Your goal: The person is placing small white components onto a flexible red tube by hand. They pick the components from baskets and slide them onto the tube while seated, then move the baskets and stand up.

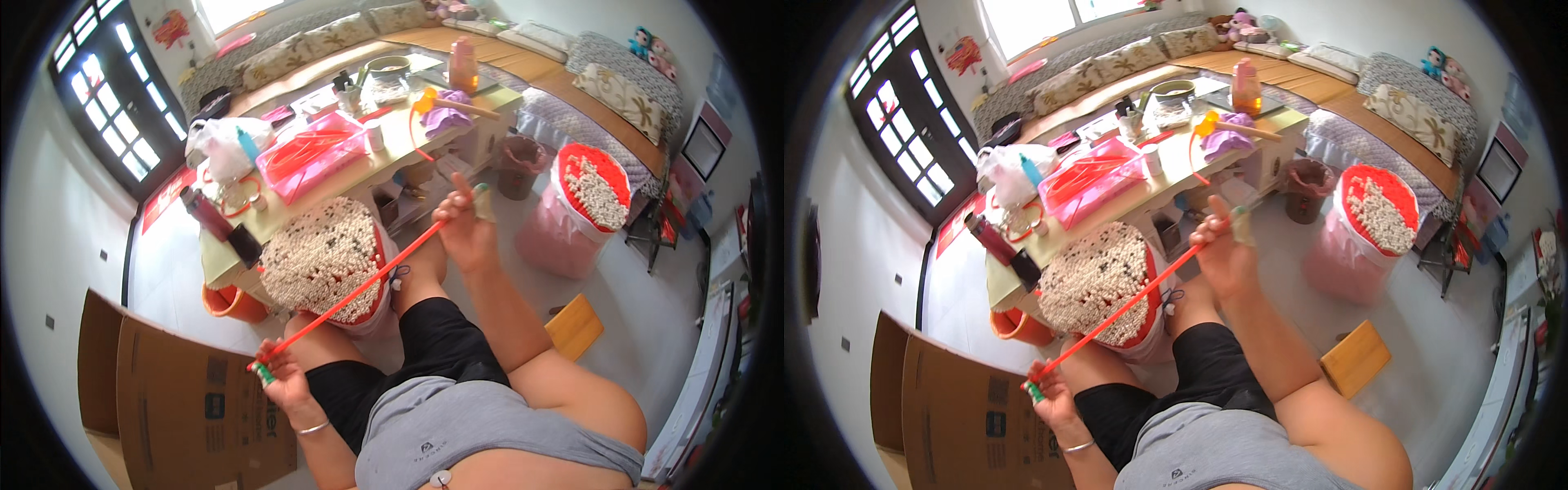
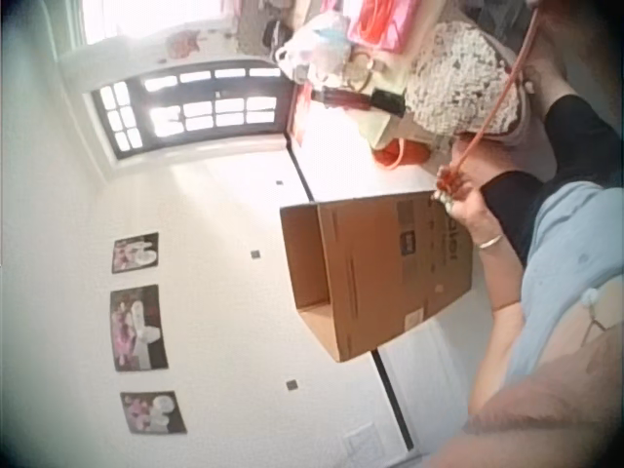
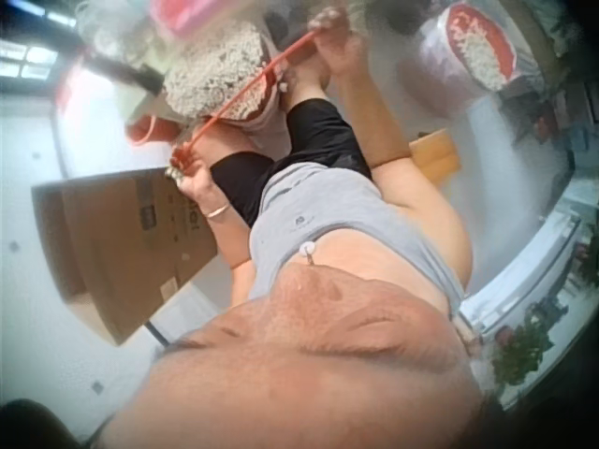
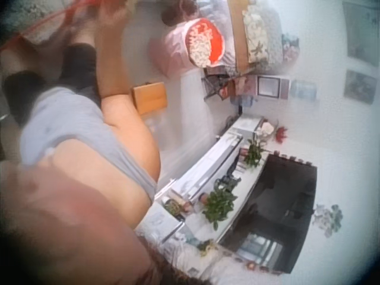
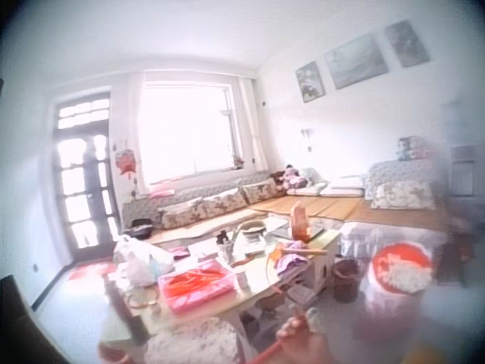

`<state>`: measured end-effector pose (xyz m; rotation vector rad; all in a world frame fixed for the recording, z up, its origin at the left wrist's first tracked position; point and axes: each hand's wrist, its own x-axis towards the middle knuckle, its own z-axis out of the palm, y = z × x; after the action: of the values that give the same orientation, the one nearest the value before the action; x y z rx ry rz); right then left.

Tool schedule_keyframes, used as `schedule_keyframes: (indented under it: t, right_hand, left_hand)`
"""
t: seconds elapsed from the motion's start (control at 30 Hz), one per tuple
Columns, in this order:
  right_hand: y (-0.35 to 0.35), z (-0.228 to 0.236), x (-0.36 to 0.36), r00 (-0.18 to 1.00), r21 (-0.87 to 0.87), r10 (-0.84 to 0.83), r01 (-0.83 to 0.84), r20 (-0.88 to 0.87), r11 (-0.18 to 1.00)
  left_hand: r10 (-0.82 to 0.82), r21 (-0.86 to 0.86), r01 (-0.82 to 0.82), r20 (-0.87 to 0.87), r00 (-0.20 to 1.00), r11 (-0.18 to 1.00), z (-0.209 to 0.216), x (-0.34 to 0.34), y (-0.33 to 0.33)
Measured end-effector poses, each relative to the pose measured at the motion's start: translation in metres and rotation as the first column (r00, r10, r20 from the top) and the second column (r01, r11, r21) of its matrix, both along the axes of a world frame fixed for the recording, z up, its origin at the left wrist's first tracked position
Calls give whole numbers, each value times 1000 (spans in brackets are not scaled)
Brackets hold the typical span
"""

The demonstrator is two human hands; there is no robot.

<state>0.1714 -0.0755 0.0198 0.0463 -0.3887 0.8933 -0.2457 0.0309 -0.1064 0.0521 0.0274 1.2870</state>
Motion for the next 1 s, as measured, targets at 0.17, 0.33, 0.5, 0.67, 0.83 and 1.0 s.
schedule_keyframes:
  t: [0.17, 0.33, 0.5, 0.67, 0.83, 1.0]
  right_hand:
    - [-7, 7, -14, 999, 67, 46, -48, 27, 997]
    - [-7, 3, -17, 999, 75, 8, -12, 54, 997]
    - [-7, -6, -18, 995, 15, 31, -32, 95, 999]
    - [-8, -11, -27, 988, -122, -15, 34, 154, 992]
    - [-8, -11, -33, 987, -45, 42, -36, 156, 998]
    - [-10, 3, -52, 999, -152, 40, -39, 7, 988]
  left_hand:
    - [100, 77, -102, 27, 995, 992, 3, 3, -6]
    - [157, 56, -157, 8, 988, 986, 6, 4, -14]
    - [128, 89, -134, 75, 989, 987, -1, -5, -15]
    - [206, 70, -208, 37, 978, 976, 4, -19, -7]
    - [269, -5, -269, 54, 962, 963, 8, -25, -8]
    - [302, -8, -301, 22, 953, 953, -2, -28, -6]
